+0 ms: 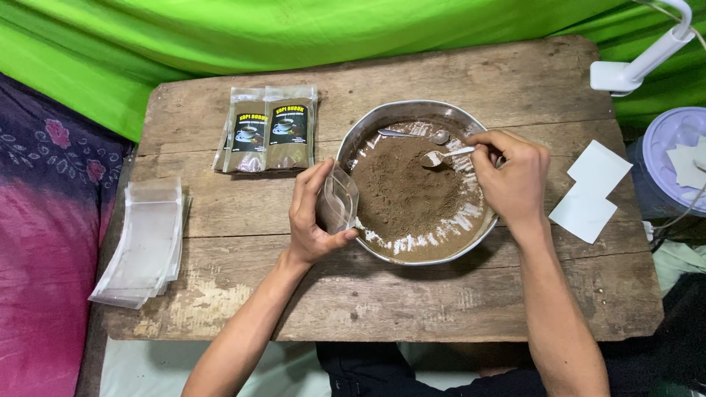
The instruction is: The person uses a small spoon to fill a clear plastic pouch with coffee grounds from a large bowl, then shows the filled pouch and continues spooning grounds into a second pouch.
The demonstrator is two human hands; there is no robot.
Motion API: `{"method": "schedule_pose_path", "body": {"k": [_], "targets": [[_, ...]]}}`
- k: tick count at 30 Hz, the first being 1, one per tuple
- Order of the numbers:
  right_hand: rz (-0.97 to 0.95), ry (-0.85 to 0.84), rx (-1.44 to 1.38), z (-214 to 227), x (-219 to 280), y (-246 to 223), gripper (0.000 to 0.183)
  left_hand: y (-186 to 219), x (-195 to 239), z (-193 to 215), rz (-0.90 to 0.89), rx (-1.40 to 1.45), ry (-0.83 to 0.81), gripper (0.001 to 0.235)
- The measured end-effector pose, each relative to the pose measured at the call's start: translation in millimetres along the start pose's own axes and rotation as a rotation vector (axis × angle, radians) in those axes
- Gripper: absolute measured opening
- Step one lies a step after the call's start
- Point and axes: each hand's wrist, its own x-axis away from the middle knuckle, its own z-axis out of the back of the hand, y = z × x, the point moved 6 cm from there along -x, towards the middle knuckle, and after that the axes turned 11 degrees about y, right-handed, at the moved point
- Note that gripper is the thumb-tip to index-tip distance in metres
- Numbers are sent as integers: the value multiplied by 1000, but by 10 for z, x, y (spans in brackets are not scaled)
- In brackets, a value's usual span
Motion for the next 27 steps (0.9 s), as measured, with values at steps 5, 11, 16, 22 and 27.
{"method": "schedule_pose_path", "body": {"k": [5,11,16,22,27], "targets": [[-154,25,-133,63,-33,-108,21,44,-25,-17,3,25,14,107],[-145,60,-385,279,-112,-788,18,81,-20,0,0,-34,-20,103],[138,119,-365,289,35,-1374,17,136,-32,-7,-15,-95,-65,100],[437,104,-349,155,96,-1339,18,-7,12,-2,33,46,38,104],[175,45,-219,139,-101,-811,23,-78,43,-23,26,43,37,106]]}}
